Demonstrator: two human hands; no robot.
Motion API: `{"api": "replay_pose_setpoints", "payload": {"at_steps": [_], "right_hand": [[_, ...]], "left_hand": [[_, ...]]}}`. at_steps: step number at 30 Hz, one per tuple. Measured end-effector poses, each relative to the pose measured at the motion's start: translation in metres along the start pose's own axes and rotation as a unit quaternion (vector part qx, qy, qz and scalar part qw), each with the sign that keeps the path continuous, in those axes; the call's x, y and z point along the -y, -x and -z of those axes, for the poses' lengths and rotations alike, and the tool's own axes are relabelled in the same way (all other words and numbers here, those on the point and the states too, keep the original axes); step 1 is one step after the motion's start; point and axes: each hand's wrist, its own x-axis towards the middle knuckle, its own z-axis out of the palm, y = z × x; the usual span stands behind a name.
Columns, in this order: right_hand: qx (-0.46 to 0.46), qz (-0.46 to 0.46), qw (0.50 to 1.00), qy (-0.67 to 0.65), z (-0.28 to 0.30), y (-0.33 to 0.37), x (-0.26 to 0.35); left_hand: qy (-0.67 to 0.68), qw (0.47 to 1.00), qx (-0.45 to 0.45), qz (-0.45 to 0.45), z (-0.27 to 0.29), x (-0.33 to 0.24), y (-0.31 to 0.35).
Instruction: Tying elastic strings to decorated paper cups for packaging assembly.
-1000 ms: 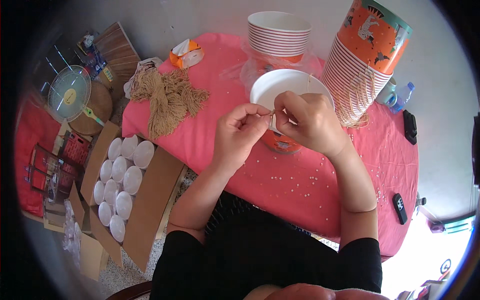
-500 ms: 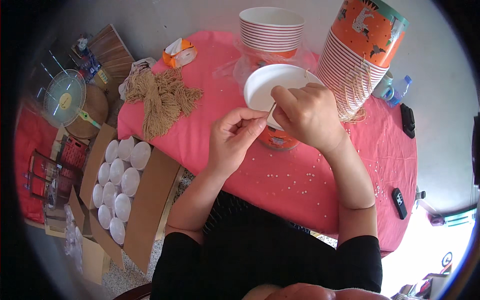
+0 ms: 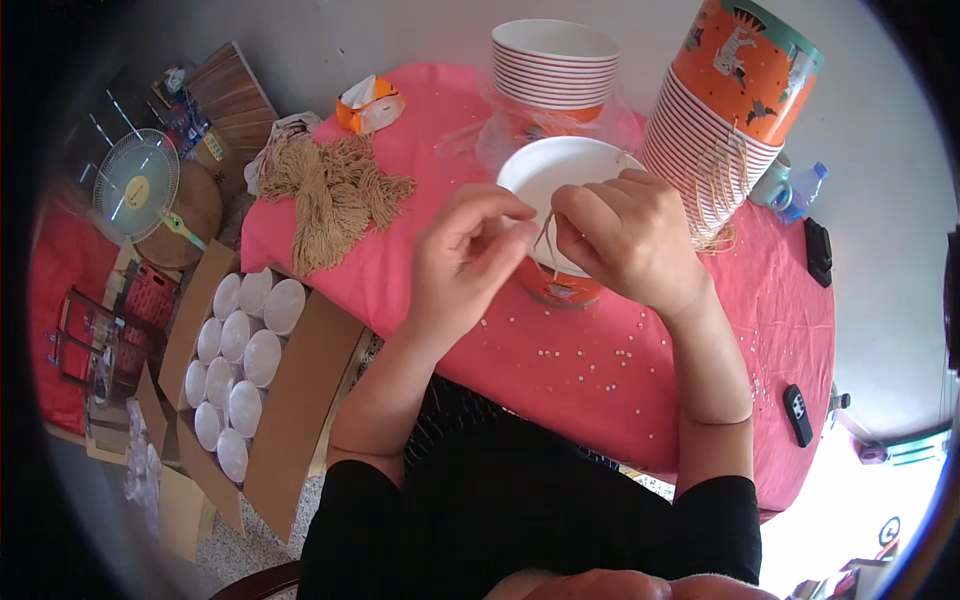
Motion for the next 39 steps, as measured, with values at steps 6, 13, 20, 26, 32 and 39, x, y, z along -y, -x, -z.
{"api": "replay_pose_setpoints", "payload": {"at_steps": [6,13,20,26,32,39], "right_hand": [[-0.011,0.004,1.000,-0.022,0.004,-0.002,-0.002],[0.001,-0.016,0.999,-0.048,0.013,-0.005,-0.004],[-0.141,-0.112,0.981,-0.067,0.025,0.001,-0.016],[-0.227,-0.208,0.944,-0.121,0.028,0.008,-0.035],[-0.192,-0.212,0.948,-0.137,0.028,0.009,-0.035],[-0.176,-0.227,0.948,-0.135,0.029,0.008,-0.034]], "left_hand": [[0.042,0.998,0.010,0.051,-0.006,-0.001,-0.001],[0.099,0.990,0.029,0.093,-0.003,-0.004,0.003],[-0.063,0.997,0.043,0.010,0.002,0.003,0.006],[-0.167,0.984,0.044,-0.043,-0.001,-0.002,0.010],[-0.130,0.988,0.076,0.038,0.006,0.002,0.013],[-0.226,0.966,0.120,-0.031,0.017,0.002,0.005]]}}
